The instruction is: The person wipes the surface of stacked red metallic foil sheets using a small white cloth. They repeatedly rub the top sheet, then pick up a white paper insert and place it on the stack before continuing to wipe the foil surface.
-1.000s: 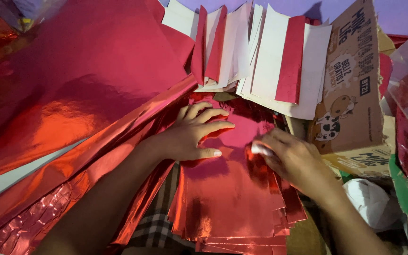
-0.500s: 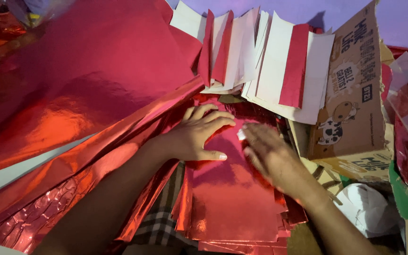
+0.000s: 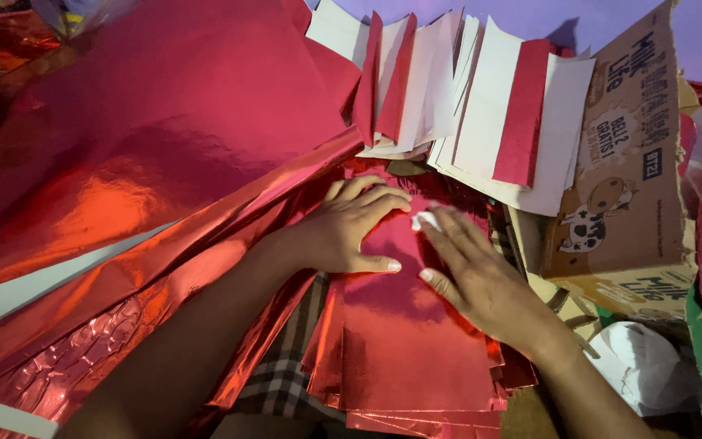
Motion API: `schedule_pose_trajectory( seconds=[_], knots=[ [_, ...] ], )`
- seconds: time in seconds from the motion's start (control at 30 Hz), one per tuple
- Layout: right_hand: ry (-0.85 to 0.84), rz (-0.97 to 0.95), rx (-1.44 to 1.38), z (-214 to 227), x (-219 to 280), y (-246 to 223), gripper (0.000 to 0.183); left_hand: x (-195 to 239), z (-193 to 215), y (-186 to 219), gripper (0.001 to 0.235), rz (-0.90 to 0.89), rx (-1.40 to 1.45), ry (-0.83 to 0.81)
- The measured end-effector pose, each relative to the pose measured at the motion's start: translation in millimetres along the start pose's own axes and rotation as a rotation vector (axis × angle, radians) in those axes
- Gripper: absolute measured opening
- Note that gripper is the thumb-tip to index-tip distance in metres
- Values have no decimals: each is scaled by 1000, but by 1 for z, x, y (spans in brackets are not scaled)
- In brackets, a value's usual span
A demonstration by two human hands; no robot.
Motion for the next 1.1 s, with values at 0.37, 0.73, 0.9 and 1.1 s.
schedule_pose_trajectory(
  seconds=[0.37, 0.73, 0.9, 1.1],
  knots=[
    [15, 96, -96, -3, -4, -28, 58, 3, 7, 1, 95, 18, 18, -12],
    [85, 97, 101, -3, -12, -14, 63, -1, 6, -11, 87, 14, 176, 33],
    [5, 165, -19, -19, -16, -35, 63, -2, 6, -10, 84, 29, 149, 36],
    [27, 56, 147, -8, -13, -4, 67, 2, 10, -9, 85, 34, 151, 22]
  ],
)
Point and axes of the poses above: each hand's wrist, its own x-axis away from the middle knuckle, its own z-axis out of the back of the hand, y = z × x, the point moved 10 cm from there along -x, towards the middle knuckle, and after that the axes turned 8 degrees about -x, right-handed, at the moved point
